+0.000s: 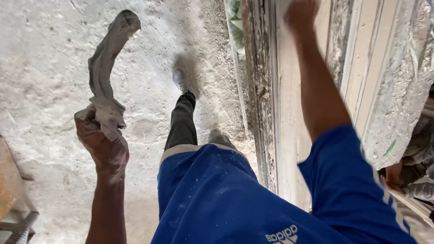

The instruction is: The person presses handfuls of white plaster putty by hand into the grooves of long wooden mold boards laid on the ground, working along their length. They then mix more putty in a plastic bowl, wipe their hands with a cloth, and use a small flat scraper to smooth and trim the filled mold surfaces.

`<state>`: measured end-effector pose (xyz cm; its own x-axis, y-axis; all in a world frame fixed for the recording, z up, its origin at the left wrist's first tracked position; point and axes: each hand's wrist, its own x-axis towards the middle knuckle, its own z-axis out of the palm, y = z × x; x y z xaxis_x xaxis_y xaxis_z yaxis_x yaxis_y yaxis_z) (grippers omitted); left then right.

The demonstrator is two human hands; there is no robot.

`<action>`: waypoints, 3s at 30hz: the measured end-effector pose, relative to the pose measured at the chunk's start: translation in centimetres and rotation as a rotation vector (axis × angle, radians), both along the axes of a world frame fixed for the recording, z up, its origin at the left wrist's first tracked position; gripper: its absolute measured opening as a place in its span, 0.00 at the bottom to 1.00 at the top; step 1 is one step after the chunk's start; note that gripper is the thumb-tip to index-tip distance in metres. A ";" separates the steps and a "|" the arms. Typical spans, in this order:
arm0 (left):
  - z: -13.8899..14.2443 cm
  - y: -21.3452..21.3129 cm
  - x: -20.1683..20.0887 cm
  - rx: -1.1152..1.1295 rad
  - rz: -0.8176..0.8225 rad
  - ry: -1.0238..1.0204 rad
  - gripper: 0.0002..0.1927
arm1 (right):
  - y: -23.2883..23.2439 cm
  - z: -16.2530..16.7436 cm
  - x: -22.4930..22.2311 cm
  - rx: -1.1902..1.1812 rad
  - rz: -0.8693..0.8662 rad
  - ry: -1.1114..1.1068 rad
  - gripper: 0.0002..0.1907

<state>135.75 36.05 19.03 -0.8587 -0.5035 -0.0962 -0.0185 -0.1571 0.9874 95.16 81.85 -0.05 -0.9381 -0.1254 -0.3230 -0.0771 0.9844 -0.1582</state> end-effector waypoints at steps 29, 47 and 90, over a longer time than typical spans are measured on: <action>4.0 -8.2 -24.5 0.110 0.053 0.051 0.15 | -16.9 8.8 -10.1 -0.002 -0.170 0.032 0.63; 7.4 -29.8 -62.5 -0.051 0.136 -0.040 0.14 | -41.0 10.8 -54.0 -0.011 -0.199 -0.092 0.70; 4.5 -56.8 -118.4 -0.018 -0.503 -0.191 0.08 | -53.5 3.3 -76.5 0.007 -0.485 -0.031 0.42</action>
